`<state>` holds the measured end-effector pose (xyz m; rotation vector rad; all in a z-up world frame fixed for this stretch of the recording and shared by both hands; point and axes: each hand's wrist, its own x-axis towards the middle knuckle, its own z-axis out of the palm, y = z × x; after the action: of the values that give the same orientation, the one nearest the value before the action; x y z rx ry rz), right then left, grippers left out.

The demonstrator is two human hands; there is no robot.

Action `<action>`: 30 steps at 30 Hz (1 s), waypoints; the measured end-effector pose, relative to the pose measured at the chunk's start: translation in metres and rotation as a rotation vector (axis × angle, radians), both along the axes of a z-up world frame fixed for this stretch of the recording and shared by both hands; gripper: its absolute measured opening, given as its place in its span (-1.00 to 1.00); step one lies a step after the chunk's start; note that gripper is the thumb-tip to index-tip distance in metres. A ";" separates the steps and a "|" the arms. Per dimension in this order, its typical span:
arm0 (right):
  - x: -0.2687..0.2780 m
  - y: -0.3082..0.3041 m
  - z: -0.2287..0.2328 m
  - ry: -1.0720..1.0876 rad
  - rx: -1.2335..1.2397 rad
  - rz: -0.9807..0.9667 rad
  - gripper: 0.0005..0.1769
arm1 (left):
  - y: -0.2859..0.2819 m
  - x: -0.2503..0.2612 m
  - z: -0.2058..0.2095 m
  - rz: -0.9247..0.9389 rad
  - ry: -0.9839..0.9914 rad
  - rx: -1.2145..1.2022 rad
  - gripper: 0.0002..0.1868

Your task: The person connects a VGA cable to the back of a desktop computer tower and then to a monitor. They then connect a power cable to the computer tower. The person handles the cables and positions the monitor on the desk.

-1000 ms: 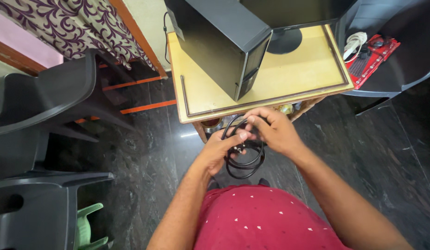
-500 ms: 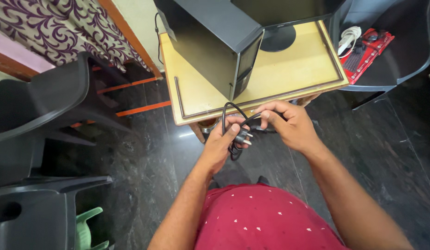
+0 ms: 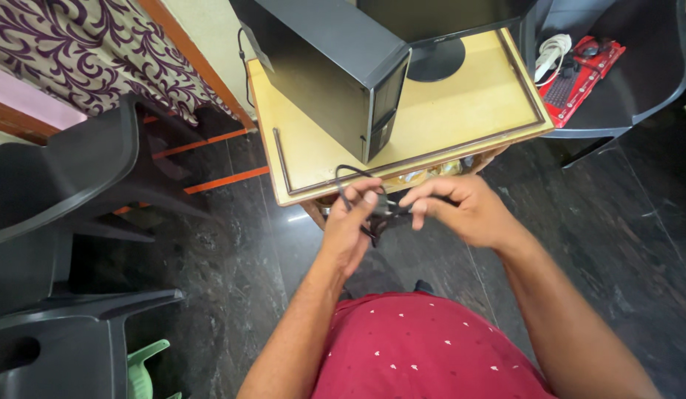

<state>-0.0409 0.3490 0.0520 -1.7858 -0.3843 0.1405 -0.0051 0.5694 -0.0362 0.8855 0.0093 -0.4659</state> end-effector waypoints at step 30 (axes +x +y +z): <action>0.030 0.016 -0.055 0.402 0.305 0.085 -0.37 | 0.029 -0.020 0.077 -1.035 -0.414 0.308 -0.82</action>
<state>-0.0106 0.3648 -0.0030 -1.3999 -0.1793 0.4678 -0.0256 0.5987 0.0409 1.2446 -0.8071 -1.2534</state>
